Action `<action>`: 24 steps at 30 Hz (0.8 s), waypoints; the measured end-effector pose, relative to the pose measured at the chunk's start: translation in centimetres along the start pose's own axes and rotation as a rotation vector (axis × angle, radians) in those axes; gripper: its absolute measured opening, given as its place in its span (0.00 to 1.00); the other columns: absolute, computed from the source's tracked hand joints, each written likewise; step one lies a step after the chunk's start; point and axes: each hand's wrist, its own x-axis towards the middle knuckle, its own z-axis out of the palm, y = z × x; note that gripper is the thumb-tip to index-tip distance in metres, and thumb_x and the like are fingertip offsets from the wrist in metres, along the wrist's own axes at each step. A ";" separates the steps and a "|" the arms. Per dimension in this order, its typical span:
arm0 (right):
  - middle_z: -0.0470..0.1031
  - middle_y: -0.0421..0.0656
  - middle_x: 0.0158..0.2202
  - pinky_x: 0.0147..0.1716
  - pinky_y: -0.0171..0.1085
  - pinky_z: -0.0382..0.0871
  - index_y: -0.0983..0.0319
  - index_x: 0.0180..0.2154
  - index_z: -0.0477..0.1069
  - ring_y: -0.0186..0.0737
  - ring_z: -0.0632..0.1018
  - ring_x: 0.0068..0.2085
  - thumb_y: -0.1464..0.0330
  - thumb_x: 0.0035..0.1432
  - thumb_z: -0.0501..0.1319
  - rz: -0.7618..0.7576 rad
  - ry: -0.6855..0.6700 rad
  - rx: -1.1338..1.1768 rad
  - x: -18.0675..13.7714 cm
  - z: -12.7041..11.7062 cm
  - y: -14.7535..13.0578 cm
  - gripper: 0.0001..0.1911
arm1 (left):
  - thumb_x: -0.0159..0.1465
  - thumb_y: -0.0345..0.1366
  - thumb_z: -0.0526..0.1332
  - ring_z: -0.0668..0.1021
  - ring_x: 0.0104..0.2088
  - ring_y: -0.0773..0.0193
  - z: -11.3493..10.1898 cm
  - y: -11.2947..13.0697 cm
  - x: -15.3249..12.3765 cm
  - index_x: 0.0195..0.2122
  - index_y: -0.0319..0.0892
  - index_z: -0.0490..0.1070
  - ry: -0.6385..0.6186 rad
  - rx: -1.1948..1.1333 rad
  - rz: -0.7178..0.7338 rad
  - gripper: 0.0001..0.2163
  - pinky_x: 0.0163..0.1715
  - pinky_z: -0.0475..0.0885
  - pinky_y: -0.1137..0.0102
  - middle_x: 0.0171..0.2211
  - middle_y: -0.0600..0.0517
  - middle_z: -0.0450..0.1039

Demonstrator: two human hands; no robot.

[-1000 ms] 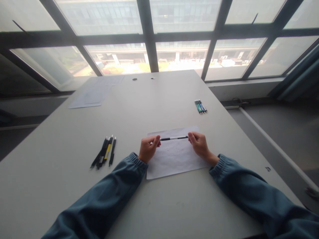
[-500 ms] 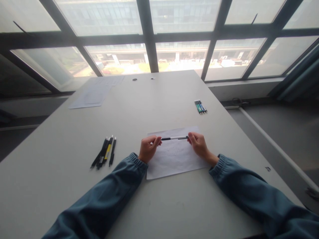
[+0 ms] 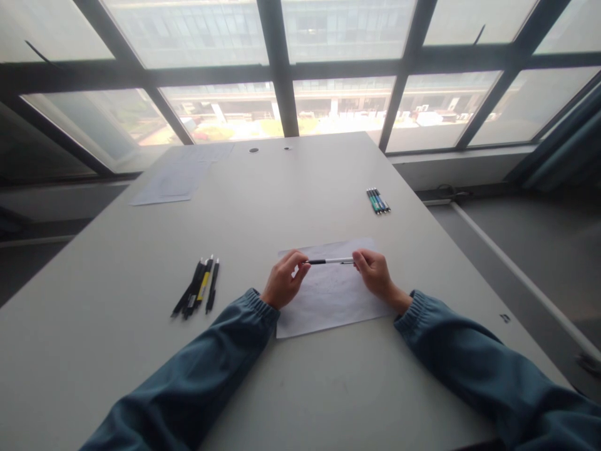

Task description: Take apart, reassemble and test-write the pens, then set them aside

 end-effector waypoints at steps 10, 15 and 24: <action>0.61 0.37 0.17 0.24 0.36 0.55 0.60 0.19 0.61 0.33 0.63 0.22 0.47 0.66 0.53 0.016 0.014 0.019 0.0 0.0 -0.3 0.30 | 0.73 0.42 0.52 0.70 0.31 0.64 0.1 -0.2 -0.1 0.34 0.41 0.70 -0.119 -0.053 -0.018 0.14 0.35 0.66 0.70 0.31 0.51 0.69; 0.61 0.37 0.17 0.24 0.35 0.55 0.60 0.19 0.62 0.33 0.63 0.21 0.47 0.65 0.54 0.004 -0.005 0.014 0.1 -0.1 -0.3 0.30 | 0.73 0.45 0.52 0.68 0.28 0.65 0.1 -0.2 -0.2 0.30 0.42 0.68 -0.089 -0.125 -0.005 0.17 0.32 0.64 0.69 0.27 0.52 0.65; 0.63 0.37 0.20 0.27 0.36 0.58 0.60 0.22 0.65 0.34 0.64 0.24 0.50 0.66 0.56 -0.083 -0.053 -0.036 -0.1 -0.2 -0.1 0.26 | 0.73 0.48 0.50 0.65 0.25 0.65 -0.1 0.2 -0.1 0.22 0.43 0.61 -0.051 -0.180 -0.036 0.23 0.28 0.62 0.68 0.22 0.53 0.61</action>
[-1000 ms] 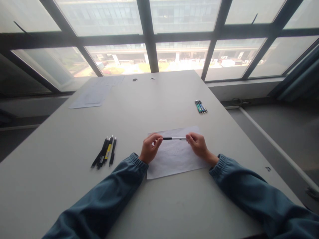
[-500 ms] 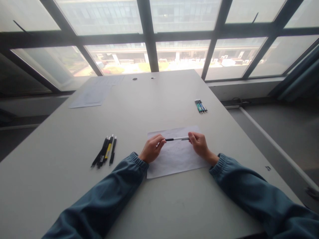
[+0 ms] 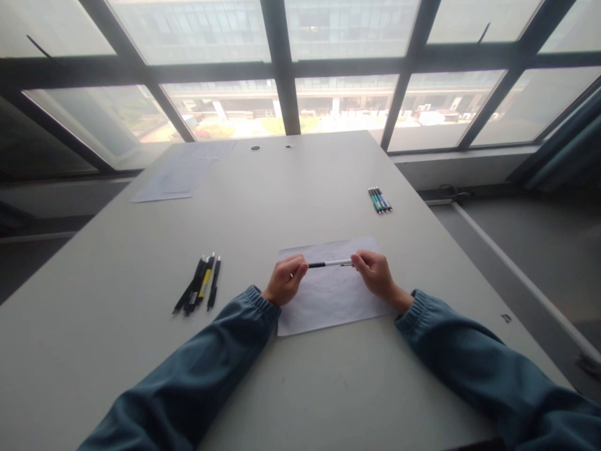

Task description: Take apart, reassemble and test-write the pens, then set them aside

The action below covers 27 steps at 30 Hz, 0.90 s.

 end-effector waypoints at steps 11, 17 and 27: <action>0.73 0.41 0.26 0.32 0.37 0.67 0.60 0.29 0.72 0.38 0.72 0.29 0.53 0.64 0.61 -0.048 0.010 0.069 -0.1 0.1 -0.7 0.19 | 0.74 0.51 0.46 0.66 0.21 0.68 0.2 -0.3 -0.1 0.18 0.42 0.62 0.047 -0.002 -0.037 0.29 0.27 0.61 0.69 0.18 0.54 0.61; 0.76 0.41 0.25 0.28 0.36 0.69 0.61 0.32 0.74 0.36 0.74 0.25 0.53 0.63 0.62 0.071 0.116 0.213 -0.1 0.2 -0.3 0.18 | 0.71 0.55 0.50 0.78 0.32 0.62 0.0 -0.2 0.1 0.40 0.40 0.76 0.050 -0.040 -0.042 0.24 0.36 0.71 0.68 0.32 0.47 0.78; 0.74 0.39 0.23 0.26 0.34 0.68 0.62 0.30 0.74 0.34 0.73 0.24 0.56 0.64 0.63 0.060 0.144 0.211 0.0 0.2 -0.1 0.17 | 0.67 0.33 0.64 0.77 0.33 0.67 0.5 0.4 0.6 0.43 0.42 0.75 0.241 0.091 0.168 0.04 0.35 0.73 0.71 0.37 0.49 0.78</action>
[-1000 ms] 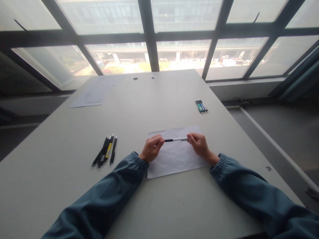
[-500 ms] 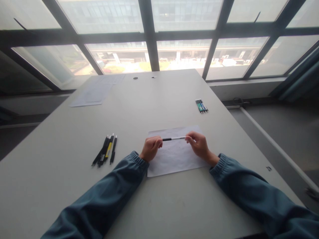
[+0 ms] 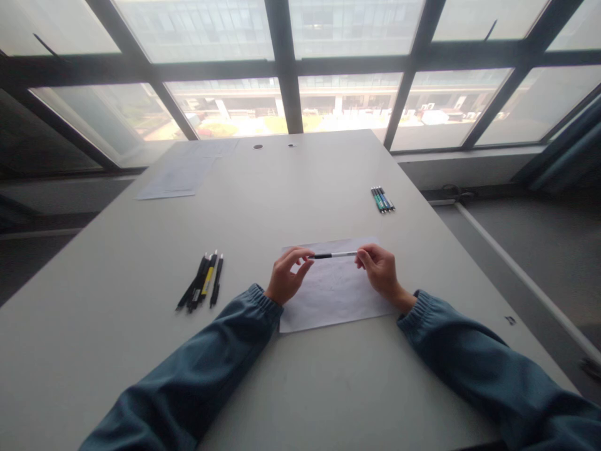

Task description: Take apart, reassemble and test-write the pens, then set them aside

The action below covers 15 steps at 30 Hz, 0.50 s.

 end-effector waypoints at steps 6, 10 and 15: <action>0.75 0.39 0.24 0.26 0.35 0.70 0.61 0.32 0.74 0.34 0.74 0.24 0.56 0.63 0.64 0.001 0.002 0.015 0.1 0.0 0.2 0.15 | 0.66 0.31 0.64 0.75 0.31 0.68 -0.1 -0.1 -0.1 0.39 0.41 0.75 0.001 0.016 -0.018 0.02 0.34 0.72 0.72 0.34 0.51 0.76; 0.75 0.39 0.26 0.27 0.35 0.72 0.61 0.39 0.74 0.35 0.76 0.25 0.58 0.61 0.66 0.003 0.000 0.049 -0.1 0.1 0.6 0.12 | 0.67 0.34 0.63 0.74 0.31 0.67 -0.1 -0.2 -0.3 0.37 0.41 0.74 -0.021 0.012 -0.045 0.03 0.33 0.71 0.71 0.32 0.51 0.75; 0.78 0.42 0.34 0.32 0.37 0.75 0.60 0.46 0.74 0.37 0.78 0.32 0.62 0.62 0.65 -0.057 -0.062 -0.014 -0.3 0.0 0.6 0.12 | 0.69 0.36 0.61 0.73 0.30 0.67 -0.2 -0.1 -0.3 0.33 0.40 0.73 -0.041 -0.003 -0.054 0.08 0.32 0.70 0.71 0.29 0.52 0.74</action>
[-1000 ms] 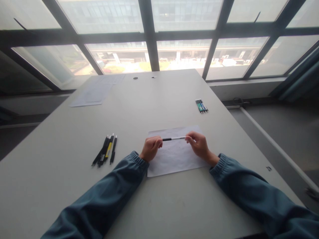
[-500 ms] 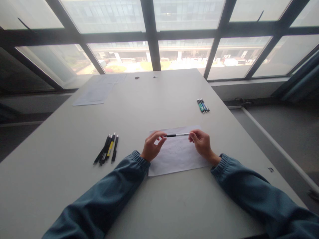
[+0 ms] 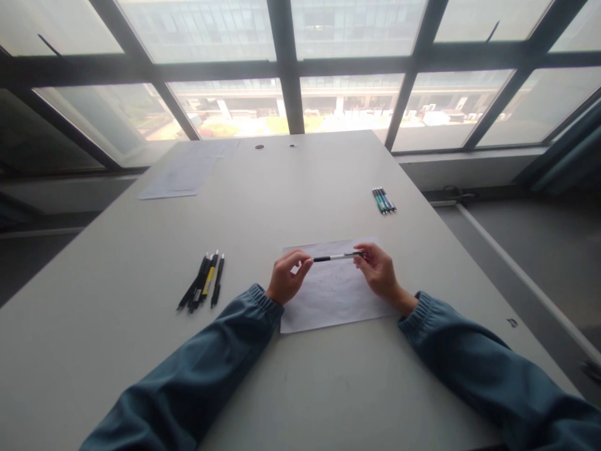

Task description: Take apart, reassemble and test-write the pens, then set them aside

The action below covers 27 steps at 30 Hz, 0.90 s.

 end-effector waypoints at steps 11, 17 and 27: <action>0.81 0.45 0.38 0.36 0.38 0.76 0.60 0.40 0.78 0.41 0.80 0.38 0.62 0.63 0.65 -0.096 -0.071 -0.125 0.1 0.0 -0.5 0.08 | 0.72 0.43 0.55 0.72 0.24 0.67 0.0 -0.3 -0.3 0.21 0.40 0.69 -0.082 -0.053 -0.062 0.22 0.29 0.67 0.71 0.20 0.53 0.69; 0.81 0.45 0.38 0.35 0.38 0.77 0.60 0.40 0.78 0.41 0.80 0.38 0.62 0.63 0.64 -0.091 -0.052 -0.138 0.1 0.0 -0.5 0.08 | 0.75 0.47 0.47 0.75 0.26 0.65 0.1 -0.8 -0.4 0.27 0.40 0.74 -0.091 -0.081 -0.125 0.26 0.33 0.70 0.69 0.24 0.50 0.74; 0.80 0.44 0.35 0.34 0.38 0.77 0.60 0.41 0.78 0.40 0.79 0.34 0.61 0.62 0.65 0.000 -0.008 -0.090 0.1 -0.1 -0.1 0.10 | 0.65 0.38 0.67 0.79 0.41 0.61 0.0 0.3 0.3 0.49 0.44 0.74 0.047 0.079 0.039 0.12 0.40 0.75 0.66 0.43 0.47 0.79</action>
